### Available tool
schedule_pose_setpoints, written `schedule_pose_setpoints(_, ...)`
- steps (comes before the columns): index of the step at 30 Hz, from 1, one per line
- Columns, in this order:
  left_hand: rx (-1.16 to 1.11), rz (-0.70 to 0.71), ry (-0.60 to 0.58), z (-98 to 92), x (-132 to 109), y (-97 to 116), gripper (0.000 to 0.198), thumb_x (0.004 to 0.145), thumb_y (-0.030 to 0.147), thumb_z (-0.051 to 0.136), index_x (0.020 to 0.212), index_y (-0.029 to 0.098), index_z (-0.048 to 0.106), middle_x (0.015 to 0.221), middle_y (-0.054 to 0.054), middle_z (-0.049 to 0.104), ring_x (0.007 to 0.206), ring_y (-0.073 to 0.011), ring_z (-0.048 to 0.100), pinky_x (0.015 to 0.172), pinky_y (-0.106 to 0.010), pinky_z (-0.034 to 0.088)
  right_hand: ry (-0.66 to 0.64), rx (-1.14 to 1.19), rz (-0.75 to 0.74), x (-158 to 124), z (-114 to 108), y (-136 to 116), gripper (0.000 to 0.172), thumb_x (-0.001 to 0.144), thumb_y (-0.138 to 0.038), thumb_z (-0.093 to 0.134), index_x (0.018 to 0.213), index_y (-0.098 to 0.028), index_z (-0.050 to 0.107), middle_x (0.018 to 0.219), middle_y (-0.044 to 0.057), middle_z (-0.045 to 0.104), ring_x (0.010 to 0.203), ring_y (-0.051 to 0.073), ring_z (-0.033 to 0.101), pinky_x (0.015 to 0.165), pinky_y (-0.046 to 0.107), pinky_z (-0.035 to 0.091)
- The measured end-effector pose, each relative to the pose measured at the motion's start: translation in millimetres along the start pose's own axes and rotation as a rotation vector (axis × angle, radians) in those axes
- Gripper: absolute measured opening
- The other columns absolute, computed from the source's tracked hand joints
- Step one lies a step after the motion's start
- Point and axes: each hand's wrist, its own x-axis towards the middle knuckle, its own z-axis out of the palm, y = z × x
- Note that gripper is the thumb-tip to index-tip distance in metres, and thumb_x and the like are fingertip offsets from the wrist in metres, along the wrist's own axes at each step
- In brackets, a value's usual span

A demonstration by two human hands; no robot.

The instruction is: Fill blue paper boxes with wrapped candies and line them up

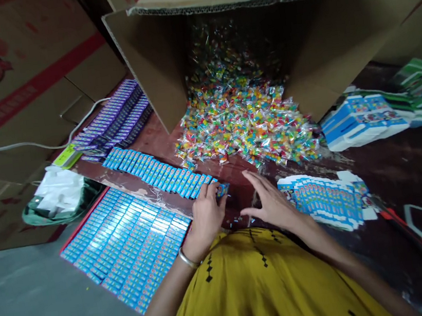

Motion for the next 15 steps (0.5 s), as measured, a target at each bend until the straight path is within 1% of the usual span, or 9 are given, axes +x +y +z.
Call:
schedule_pose_setpoints(2, 0.161, 0.022, 0.02, -2.5, 2.5, -4.3, 0.034, 0.088, 0.027, 0.058, 0.121, 0.024, 0.056, 0.105, -0.008, 0.059, 0.088, -0.0227, 0.061, 0.073, -0.03, 0.047, 0.085, -0.04, 0.046, 1.1, -10.9, 7.7, 0.078, 0.082, -0.036, 0.068, 0.149, -0.029, 0.028, 0.149, 0.009, 0.041, 0.136, 0.029, 0.04, 0.112, 0.048, 0.036)
schedule_pose_setpoints(4, 0.255, 0.043, 0.042, -4.5, 4.7, -5.5, 0.038, 0.089, 0.029, 0.056, 0.127, 0.022, 0.052, 0.105, -0.01, 0.058, 0.096, -0.0255, 0.058, 0.076, -0.032, 0.048, 0.179, -0.101, 0.103, 0.1, -26.1, 20.4, 0.058, 0.087, -0.033, 0.062, 0.141, -0.026, 0.041, 0.14, 0.01, 0.05, 0.13, 0.029, 0.047, 0.109, 0.046, 0.039)
schedule_pose_setpoints(6, 0.289, 0.06, 0.068, -5.9, 5.7, -3.1, 0.043, 0.089, 0.032, 0.058, 0.13, 0.022, 0.049, 0.109, -0.011, 0.057, 0.104, -0.0284, 0.055, 0.08, -0.034, 0.047, 0.238, -0.176, 0.173, -4.1, -42.7, 37.3, 0.037, 0.09, -0.031, 0.056, 0.126, -0.023, 0.056, 0.125, 0.01, 0.06, 0.117, 0.028, 0.056, 0.1, 0.044, 0.044)
schedule_pose_setpoints(7, 0.285, 0.07, 0.074, -5.8, 5.6, -0.7, 0.045, 0.088, 0.035, 0.059, 0.13, 0.023, 0.048, 0.11, -0.011, 0.056, 0.107, -0.0293, 0.053, 0.081, -0.035, 0.047, 0.243, -0.219, 0.209, -7.3, -50.4, 46.4, 0.028, 0.092, -0.031, 0.053, 0.117, -0.022, 0.062, 0.116, 0.009, 0.065, 0.109, 0.028, 0.06, 0.095, 0.043, 0.047)
schedule_pose_setpoints(8, 0.264, 0.089, 0.067, -4.8, 5.3, 2.7, 0.046, 0.087, 0.037, 0.061, 0.129, 0.023, 0.048, 0.111, -0.011, 0.055, 0.108, -0.0296, 0.052, 0.082, -0.035, 0.047, 0.234, -0.267, 0.242, -11.1, -57.2, 55.5, 0.022, 0.093, -0.03, 0.051, 0.108, -0.022, 0.065, 0.106, 0.009, 0.067, 0.101, 0.027, 0.062, 0.089, 0.041, 0.048)
schedule_pose_setpoints(9, 0.226, 0.125, 0.041, -2.4, 4.7, 7.1, 0.046, 0.085, 0.039, 0.063, 0.126, 0.023, 0.049, 0.111, -0.011, 0.055, 0.108, -0.0293, 0.052, 0.083, -0.036, 0.047, 0.211, -0.319, 0.269, -15.0, -62.5, 64.0, 0.021, 0.094, -0.029, 0.049, 0.1, -0.022, 0.067, 0.099, 0.008, 0.068, 0.095, 0.026, 0.063, 0.084, 0.04, 0.048)
schedule_pose_setpoints(11, 0.124, 0.246, -0.07, 7.7, 2.9, 19.1, 0.043, 0.083, 0.043, 0.065, 0.119, 0.023, 0.051, 0.11, -0.009, 0.055, 0.106, -0.0277, 0.053, 0.085, -0.036, 0.046, 0.138, -0.418, 0.29, -22.0, -68.1, 78.2, 0.023, 0.094, -0.027, 0.047, 0.091, -0.022, 0.07, 0.09, 0.007, 0.068, 0.089, 0.026, 0.062, 0.081, 0.039, 0.047)
schedule_pose_setpoints(13, 0.036, 0.388, -0.225, 25.4, 0.7, 34.7, 0.043, 0.081, 0.051, 0.065, 0.11, 0.022, 0.052, 0.107, -0.009, 0.056, 0.103, -0.0269, 0.054, 0.084, -0.036, 0.047, 0.074, -0.49, 0.272, -26.4, -67.5, 86.9, 0.023, 0.093, -0.027, 0.05, 0.09, -0.023, 0.072, 0.089, 0.008, 0.067, 0.09, 0.026, 0.06, 0.084, 0.039, 0.045)
schedule_pose_setpoints(15, 0.005, 0.499, -0.354, 48.5, -0.8, 51.6, 0.051, 0.077, 0.061, 0.064, 0.105, 0.02, 0.053, 0.104, -0.01, 0.057, 0.1, -0.0281, 0.054, 0.079, -0.037, 0.048, 0.044, -0.519, 0.239, -28.0, -63.4, 89.4, 0.021, 0.091, -0.029, 0.053, 0.093, -0.023, 0.074, 0.092, 0.009, 0.067, 0.093, 0.026, 0.058, 0.086, 0.04, 0.045)
